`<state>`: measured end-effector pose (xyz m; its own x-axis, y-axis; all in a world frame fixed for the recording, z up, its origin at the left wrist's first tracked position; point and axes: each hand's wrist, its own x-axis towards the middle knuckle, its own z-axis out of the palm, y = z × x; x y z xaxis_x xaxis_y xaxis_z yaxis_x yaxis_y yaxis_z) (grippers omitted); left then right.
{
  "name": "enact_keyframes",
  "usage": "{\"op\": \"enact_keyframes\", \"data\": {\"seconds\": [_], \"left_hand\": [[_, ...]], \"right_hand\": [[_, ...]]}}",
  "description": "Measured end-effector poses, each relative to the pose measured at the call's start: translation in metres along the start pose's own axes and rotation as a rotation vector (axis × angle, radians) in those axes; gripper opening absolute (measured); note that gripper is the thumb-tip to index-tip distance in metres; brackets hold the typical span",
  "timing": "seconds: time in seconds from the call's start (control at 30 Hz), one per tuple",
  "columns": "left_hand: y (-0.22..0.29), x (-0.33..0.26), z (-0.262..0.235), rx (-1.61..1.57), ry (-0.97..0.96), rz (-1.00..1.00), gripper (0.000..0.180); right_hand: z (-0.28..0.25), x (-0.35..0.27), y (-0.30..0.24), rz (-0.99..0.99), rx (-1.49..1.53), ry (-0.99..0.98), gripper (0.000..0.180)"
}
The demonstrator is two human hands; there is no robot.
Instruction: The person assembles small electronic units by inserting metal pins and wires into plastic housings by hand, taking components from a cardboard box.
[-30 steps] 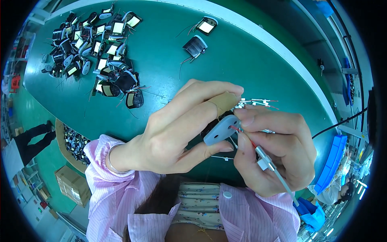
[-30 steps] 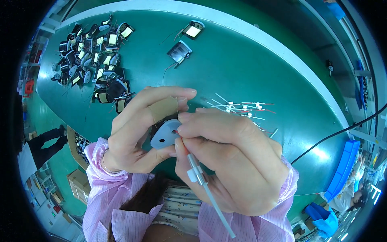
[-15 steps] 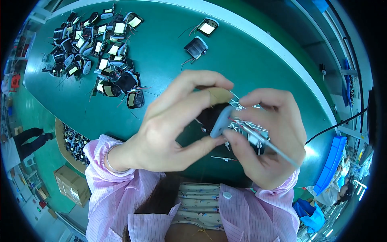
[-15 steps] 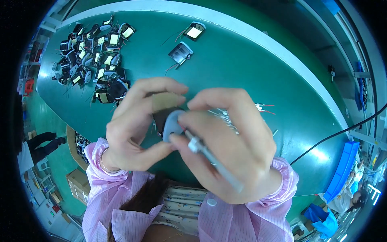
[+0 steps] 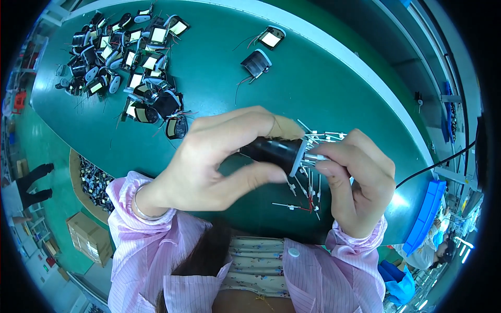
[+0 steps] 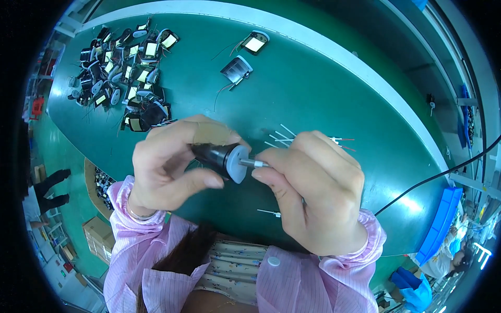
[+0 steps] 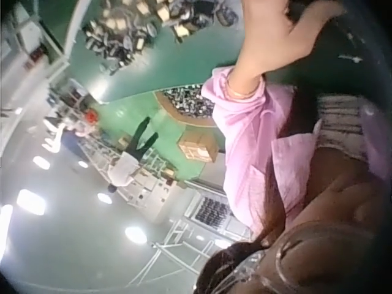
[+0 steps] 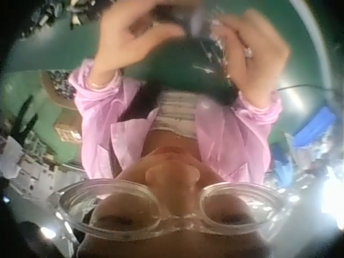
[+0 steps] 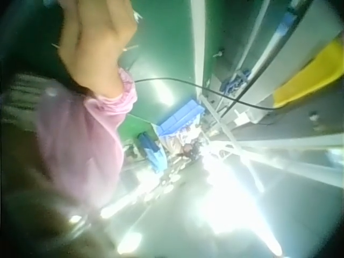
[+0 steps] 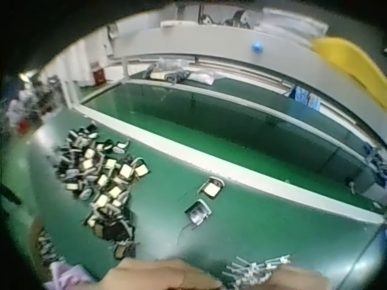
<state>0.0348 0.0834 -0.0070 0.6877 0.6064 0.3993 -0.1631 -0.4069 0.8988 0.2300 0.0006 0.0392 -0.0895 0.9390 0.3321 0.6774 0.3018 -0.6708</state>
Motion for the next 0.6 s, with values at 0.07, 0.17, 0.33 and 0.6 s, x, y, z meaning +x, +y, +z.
{"op": "enact_keyframes", "data": {"seconds": [0.07,0.17,0.33,0.6], "left_hand": [[-0.001,-0.001,-0.002,-0.031,-0.01,-0.016,0.039],[0.006,-0.001,0.001,-0.032,-0.076,-0.097,0.034],[0.016,-0.001,0.007,0.216,0.004,0.035,0.033],[-0.005,0.013,0.01,0.359,-0.015,-0.075,0.035]], "right_hand": [[-0.002,0.001,0.002,-0.01,0.108,-0.084,0.009],[0.004,-0.003,0.007,0.129,0.267,-0.102,0.008],[0.013,-0.009,-0.002,0.017,-0.012,0.053,0.011],[0.013,0.008,0.031,0.171,0.037,-0.064,0.005]]}}
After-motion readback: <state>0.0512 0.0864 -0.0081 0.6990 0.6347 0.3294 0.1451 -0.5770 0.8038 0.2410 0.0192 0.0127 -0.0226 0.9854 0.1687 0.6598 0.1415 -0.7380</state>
